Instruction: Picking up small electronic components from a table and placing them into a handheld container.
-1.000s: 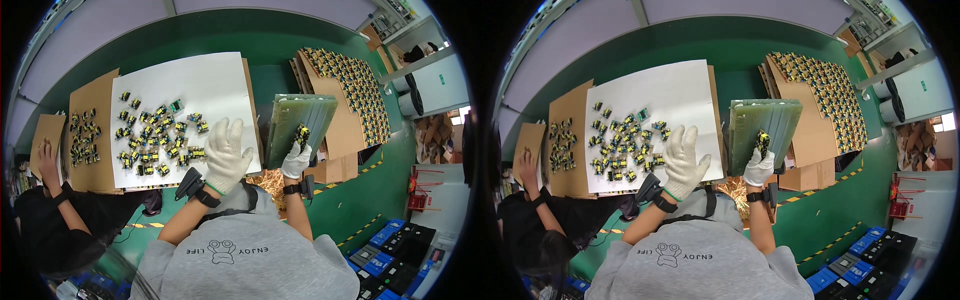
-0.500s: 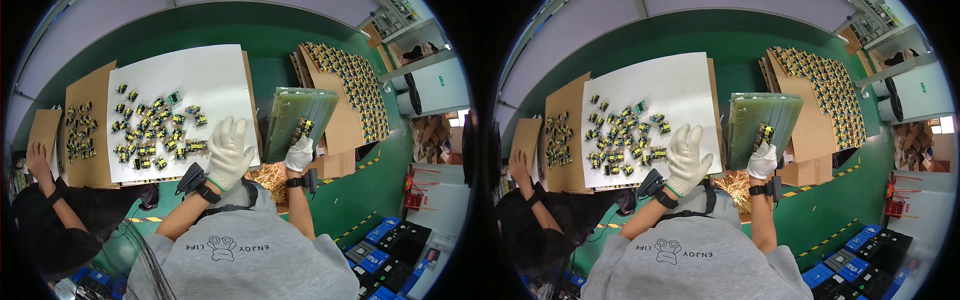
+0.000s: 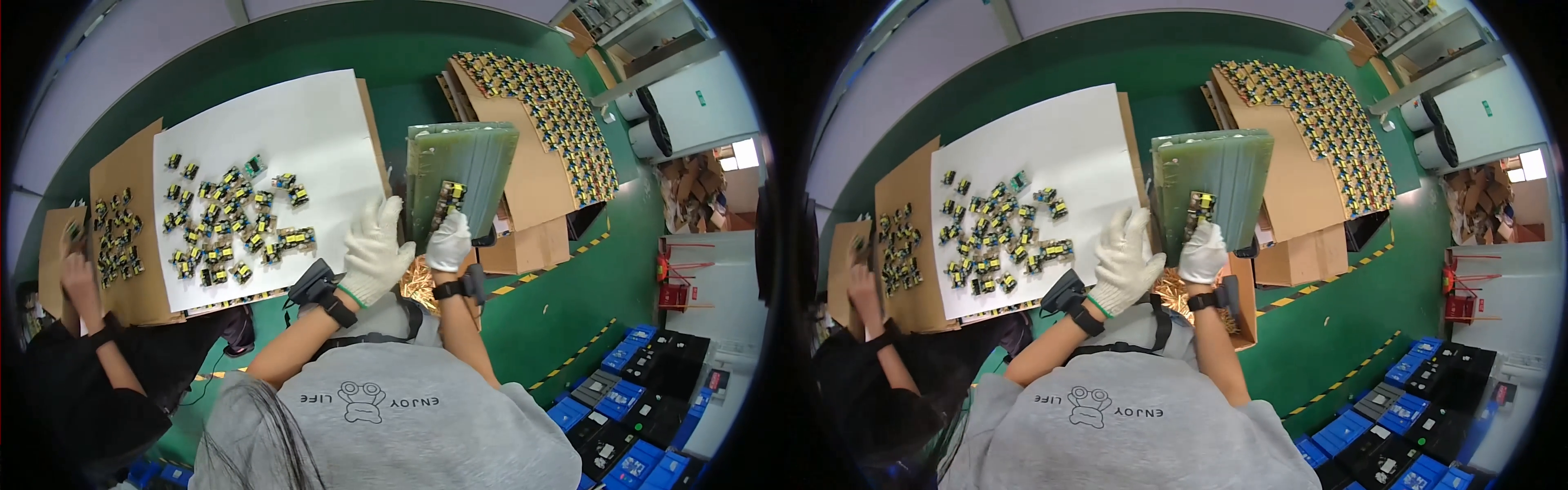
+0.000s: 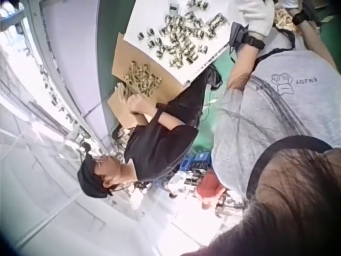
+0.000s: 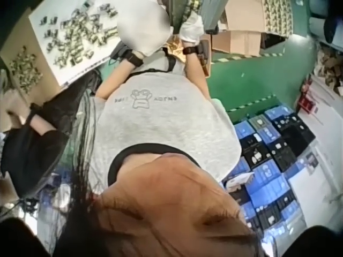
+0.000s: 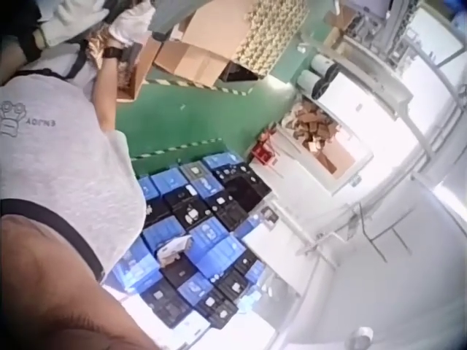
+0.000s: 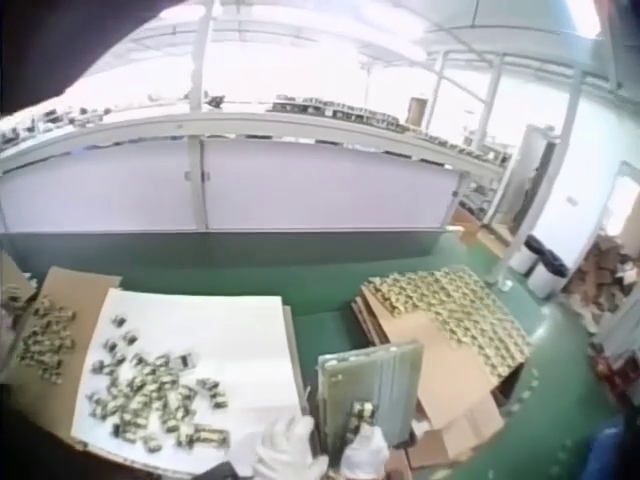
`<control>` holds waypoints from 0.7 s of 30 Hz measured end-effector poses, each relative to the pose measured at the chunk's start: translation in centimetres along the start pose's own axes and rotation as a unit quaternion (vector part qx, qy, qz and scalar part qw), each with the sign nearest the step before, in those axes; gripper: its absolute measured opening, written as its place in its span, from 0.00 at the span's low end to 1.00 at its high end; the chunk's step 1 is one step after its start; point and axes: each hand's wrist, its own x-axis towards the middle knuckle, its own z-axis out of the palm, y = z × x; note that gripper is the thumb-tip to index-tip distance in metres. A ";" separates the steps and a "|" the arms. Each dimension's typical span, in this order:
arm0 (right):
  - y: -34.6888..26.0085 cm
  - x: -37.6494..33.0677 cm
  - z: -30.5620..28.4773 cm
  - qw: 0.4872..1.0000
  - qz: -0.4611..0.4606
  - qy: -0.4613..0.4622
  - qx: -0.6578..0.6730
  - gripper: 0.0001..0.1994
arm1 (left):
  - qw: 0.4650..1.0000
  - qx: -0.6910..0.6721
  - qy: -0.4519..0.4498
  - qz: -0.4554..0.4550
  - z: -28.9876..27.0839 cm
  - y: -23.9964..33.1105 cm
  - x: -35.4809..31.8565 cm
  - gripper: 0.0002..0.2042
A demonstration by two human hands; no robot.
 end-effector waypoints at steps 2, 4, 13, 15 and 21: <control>0.4 0.0 -0.8 0.999 -0.021 -0.033 0.011 0.16 | 0.998 -0.009 0.041 0.044 -0.8 -0.2 -0.1 0.33; 0.0 0.1 -3.2 0.984 -0.089 -0.152 -0.024 0.14 | 0.989 0.065 0.056 0.117 -0.7 -1.3 0.5 0.27; -11.7 -1.2 -2.6 0.958 -0.170 -0.224 0.056 0.16 | 0.961 0.217 0.045 0.165 -6.1 -4.4 -0.3 0.04; -13.5 -0.7 -0.6 0.935 -0.228 -0.261 -0.069 0.20 | 0.959 0.203 0.149 0.129 -7.5 -6.8 -1.0 0.03; -19.2 -2.4 7.8 0.842 -0.067 -0.515 0.143 0.28 | 0.967 0.173 0.160 -0.097 -12.2 -11.4 -3.4 0.14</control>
